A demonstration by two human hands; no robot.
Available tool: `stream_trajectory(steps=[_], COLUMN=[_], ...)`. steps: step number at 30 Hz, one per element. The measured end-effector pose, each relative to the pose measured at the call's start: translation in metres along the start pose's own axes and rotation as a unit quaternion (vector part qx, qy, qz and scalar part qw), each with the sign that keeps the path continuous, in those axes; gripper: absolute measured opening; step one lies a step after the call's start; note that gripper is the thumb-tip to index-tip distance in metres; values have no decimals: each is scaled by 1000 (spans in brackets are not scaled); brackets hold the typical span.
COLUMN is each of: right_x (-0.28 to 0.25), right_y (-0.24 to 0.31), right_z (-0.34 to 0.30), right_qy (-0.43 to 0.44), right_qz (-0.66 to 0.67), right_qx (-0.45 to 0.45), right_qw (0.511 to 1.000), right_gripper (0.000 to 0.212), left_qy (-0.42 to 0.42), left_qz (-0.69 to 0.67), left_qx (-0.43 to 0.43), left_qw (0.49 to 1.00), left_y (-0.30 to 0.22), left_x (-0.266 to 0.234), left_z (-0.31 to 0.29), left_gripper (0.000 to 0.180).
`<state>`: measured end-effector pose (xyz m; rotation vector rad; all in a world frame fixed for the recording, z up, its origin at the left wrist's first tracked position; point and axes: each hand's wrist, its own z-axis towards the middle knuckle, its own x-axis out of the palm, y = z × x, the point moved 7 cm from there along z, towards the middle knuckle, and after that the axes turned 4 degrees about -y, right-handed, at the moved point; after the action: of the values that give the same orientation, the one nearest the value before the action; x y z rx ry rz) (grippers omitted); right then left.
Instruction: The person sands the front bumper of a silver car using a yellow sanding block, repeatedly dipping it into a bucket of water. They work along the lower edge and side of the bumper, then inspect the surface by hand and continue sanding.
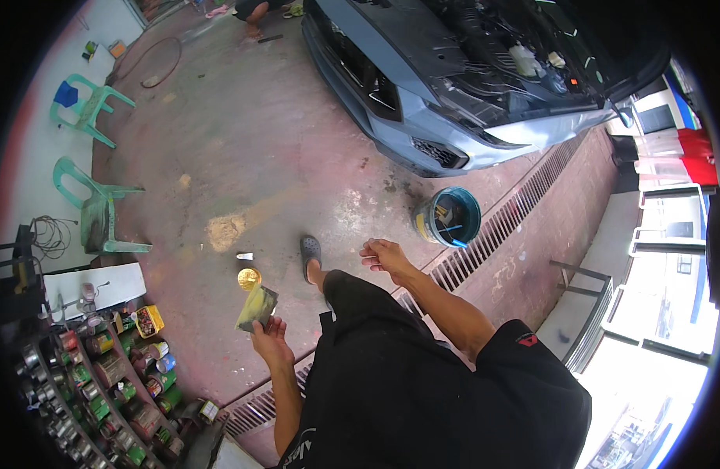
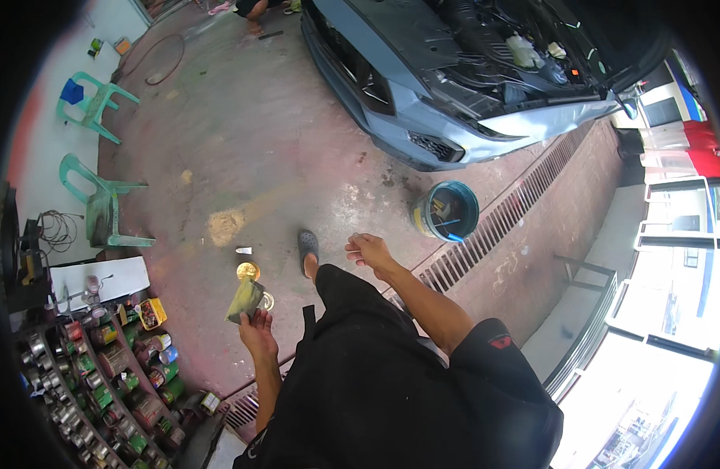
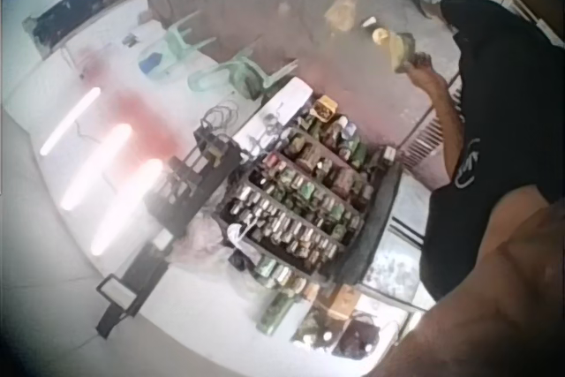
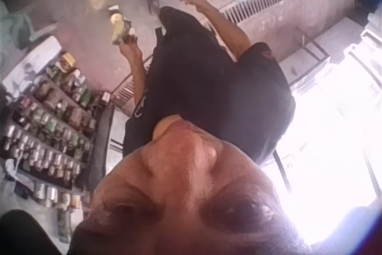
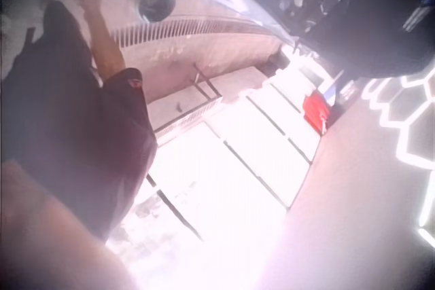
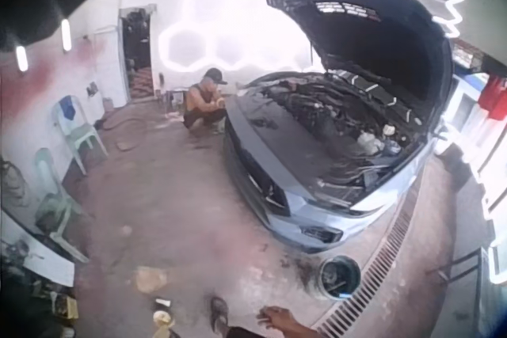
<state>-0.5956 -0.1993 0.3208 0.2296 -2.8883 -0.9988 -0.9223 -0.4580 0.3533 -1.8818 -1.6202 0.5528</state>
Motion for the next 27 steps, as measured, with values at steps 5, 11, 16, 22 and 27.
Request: stream_trajectory(steps=[5,11,16,22,27], right_x=[66,160,209,247,234], right_y=[25,71,75,62,40], right_z=[70,126,177,195,186], right_qy=[17,13,35,13,-89], right_qz=[-66,-96,-182,-276,-334], right_qx=[5,-12,-69,-89,-141], right_qw=[998,995,980,957,928], right_gripper=[42,42,41,44,37], left_qy=[-31,-112,-120,-113,-47], left_qz=[94,148,137,107,106], left_qx=[136,194,192,150,147], left_qw=[986,963,964,976,982], left_y=[-60,-151,-212,-250,-269], left_x=[8,8,33,51,46], left_z=[47,104,144,171,227], left_gripper=[32,30,40,48,47])
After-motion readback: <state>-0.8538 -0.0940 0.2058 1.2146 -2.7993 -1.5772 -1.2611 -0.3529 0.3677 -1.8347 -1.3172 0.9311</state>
